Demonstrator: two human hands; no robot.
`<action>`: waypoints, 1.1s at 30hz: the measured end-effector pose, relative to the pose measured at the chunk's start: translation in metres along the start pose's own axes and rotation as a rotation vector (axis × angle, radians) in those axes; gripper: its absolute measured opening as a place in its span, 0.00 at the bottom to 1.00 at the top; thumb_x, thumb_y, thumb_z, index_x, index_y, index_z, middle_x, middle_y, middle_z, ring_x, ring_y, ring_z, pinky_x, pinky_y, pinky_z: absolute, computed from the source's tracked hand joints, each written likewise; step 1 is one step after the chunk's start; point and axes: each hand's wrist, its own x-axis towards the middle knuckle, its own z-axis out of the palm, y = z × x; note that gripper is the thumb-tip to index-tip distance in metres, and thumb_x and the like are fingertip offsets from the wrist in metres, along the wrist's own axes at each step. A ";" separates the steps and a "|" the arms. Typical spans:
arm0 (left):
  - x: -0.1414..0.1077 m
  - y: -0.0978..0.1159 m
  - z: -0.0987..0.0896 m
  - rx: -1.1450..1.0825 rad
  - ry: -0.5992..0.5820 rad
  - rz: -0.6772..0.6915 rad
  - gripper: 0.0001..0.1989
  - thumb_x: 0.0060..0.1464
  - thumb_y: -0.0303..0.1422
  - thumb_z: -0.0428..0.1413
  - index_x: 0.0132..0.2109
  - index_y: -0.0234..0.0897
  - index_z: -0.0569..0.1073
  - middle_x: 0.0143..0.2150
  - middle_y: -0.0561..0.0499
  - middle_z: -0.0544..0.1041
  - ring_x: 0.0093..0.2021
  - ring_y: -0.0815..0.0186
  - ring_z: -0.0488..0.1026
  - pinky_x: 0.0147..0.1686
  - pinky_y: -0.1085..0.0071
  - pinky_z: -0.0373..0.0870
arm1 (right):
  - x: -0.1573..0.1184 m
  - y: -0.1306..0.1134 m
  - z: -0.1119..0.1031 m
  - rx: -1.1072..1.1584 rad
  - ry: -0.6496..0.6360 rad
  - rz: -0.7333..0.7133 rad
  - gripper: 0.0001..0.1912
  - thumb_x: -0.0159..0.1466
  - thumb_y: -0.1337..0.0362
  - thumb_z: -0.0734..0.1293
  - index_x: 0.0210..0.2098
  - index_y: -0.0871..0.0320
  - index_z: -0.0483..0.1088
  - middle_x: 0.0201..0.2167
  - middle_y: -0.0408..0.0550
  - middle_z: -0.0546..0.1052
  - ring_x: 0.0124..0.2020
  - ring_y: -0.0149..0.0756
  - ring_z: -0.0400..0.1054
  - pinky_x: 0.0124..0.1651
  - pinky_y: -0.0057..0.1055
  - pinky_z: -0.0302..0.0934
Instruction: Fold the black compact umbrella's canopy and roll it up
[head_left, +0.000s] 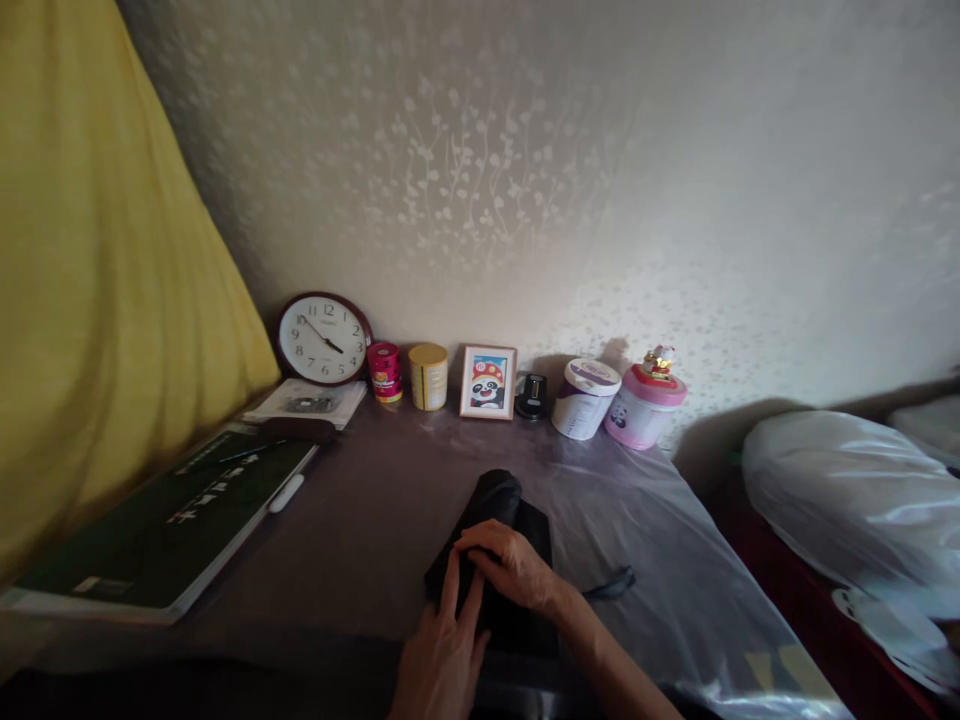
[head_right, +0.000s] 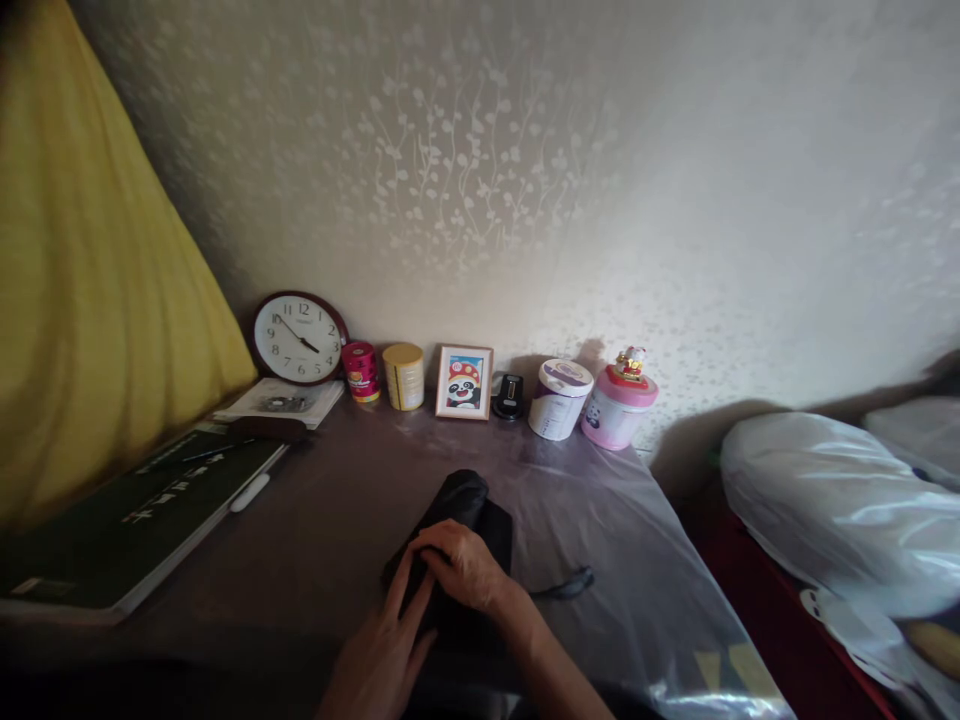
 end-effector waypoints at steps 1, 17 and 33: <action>0.000 0.000 0.004 0.024 0.015 0.002 0.29 0.56 0.28 0.44 0.63 0.49 0.48 0.67 0.47 0.45 0.43 0.59 0.72 0.35 0.66 0.73 | -0.003 0.001 0.001 -0.014 0.043 -0.014 0.13 0.64 0.67 0.58 0.45 0.54 0.71 0.42 0.47 0.76 0.47 0.35 0.66 0.51 0.34 0.61; 0.010 -0.009 0.035 0.203 0.109 -0.008 0.31 0.54 0.25 0.44 0.63 0.48 0.45 0.65 0.45 0.52 0.31 0.65 0.75 0.27 0.70 0.73 | 0.042 0.111 -0.022 -0.333 0.301 0.191 0.19 0.67 0.62 0.51 0.44 0.58 0.70 0.42 0.53 0.76 0.45 0.39 0.69 0.50 0.39 0.62; 0.021 -0.024 0.030 -0.208 -0.160 -0.002 0.40 0.45 0.22 0.47 0.64 0.43 0.40 0.67 0.39 0.41 0.44 0.56 0.74 0.36 0.67 0.70 | 0.026 0.095 -0.017 -0.461 0.349 0.331 0.17 0.64 0.67 0.55 0.48 0.59 0.69 0.49 0.54 0.72 0.52 0.39 0.64 0.56 0.40 0.54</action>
